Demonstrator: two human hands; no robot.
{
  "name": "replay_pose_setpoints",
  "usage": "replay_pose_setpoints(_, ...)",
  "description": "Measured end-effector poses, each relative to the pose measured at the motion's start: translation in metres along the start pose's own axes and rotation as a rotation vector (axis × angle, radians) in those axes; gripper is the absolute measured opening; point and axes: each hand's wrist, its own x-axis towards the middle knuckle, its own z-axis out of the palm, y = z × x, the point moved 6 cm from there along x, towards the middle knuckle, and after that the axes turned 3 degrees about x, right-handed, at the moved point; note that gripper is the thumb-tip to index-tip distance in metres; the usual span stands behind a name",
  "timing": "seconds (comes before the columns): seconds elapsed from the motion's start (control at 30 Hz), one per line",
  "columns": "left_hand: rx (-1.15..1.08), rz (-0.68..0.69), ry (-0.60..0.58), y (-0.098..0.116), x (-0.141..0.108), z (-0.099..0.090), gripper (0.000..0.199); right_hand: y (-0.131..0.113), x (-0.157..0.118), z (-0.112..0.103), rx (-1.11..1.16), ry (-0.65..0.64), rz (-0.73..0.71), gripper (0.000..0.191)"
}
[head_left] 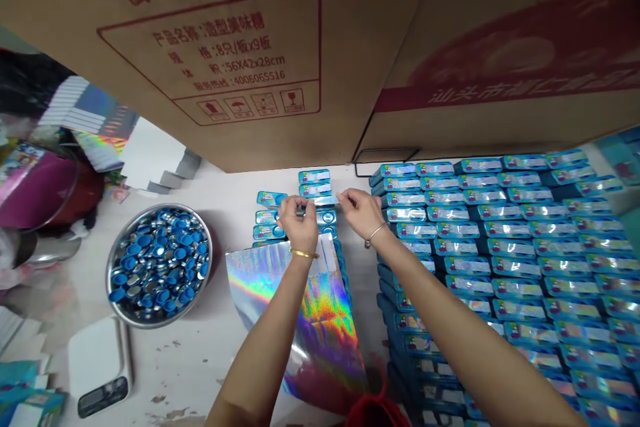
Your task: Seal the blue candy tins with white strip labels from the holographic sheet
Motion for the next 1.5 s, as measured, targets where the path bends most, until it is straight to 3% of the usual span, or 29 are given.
replay_pose_setpoints(0.23,0.313,0.010,-0.031,-0.003,-0.007,0.016,0.012,0.015,0.010,0.015,-0.145,-0.060,-0.012,0.026)
replay_pose_setpoints(0.37,0.415,-0.004,-0.046,-0.004,-0.007,0.020,0.012,0.026,0.009,0.027,-0.087,-0.086,0.048,0.025)
replay_pose_setpoints(0.43,0.435,-0.025,-0.015,-0.003,-0.006,0.018,0.030,0.032,0.006,0.034,-0.001,-0.075,0.117,0.022)
replay_pose_setpoints(0.53,0.432,-0.054,0.022,-0.002,-0.006,0.017,0.056,0.043,0.000,0.046,0.114,-0.026,0.193,0.044)
replay_pose_setpoints(0.67,0.407,-0.065,0.009,-0.002,-0.005,0.022,0.062,0.053,-0.001,0.062,0.119,-0.042,0.204,0.051)
replay_pose_setpoints(0.77,0.359,-0.078,-0.021,-0.005,0.001,0.016,0.058,0.055,0.002,0.053,0.066,-0.064,0.217,0.053)
replay_pose_setpoints(0.83,0.265,0.003,-0.096,-0.003,0.006,0.003,0.042,0.041,-0.003,0.031,0.025,0.015,0.107,0.048)
replay_pose_setpoints(0.93,0.281,0.272,-0.309,0.003,0.002,-0.026,0.021,0.004,-0.027,0.005,-0.042,0.071,-0.159,0.037)
replay_pose_setpoints(1.0,0.461,0.420,-0.454,-0.001,-0.011,-0.044,0.021,-0.022,-0.050,0.005,-0.120,0.010,-0.292,0.034)
replay_pose_setpoints(1.1,0.662,0.508,-0.588,-0.015,-0.032,-0.063,0.018,-0.049,-0.081,0.024,-0.249,-0.106,-0.414,0.031)
replay_pose_setpoints(1.23,0.644,0.546,-0.585,-0.017,-0.047,-0.072,0.017,-0.059,-0.097,0.047,-0.333,-0.240,-0.440,0.027)
replay_pose_setpoints(1.4,0.693,0.725,-0.575,-0.008,-0.063,-0.071,0.018,-0.054,-0.099,0.046,-0.326,-0.291,-0.363,0.028)
replay_pose_setpoints(1.5,0.735,0.759,-0.557,-0.011,-0.078,-0.069,0.021,-0.052,-0.100,0.045,-0.356,-0.293,-0.348,0.028)
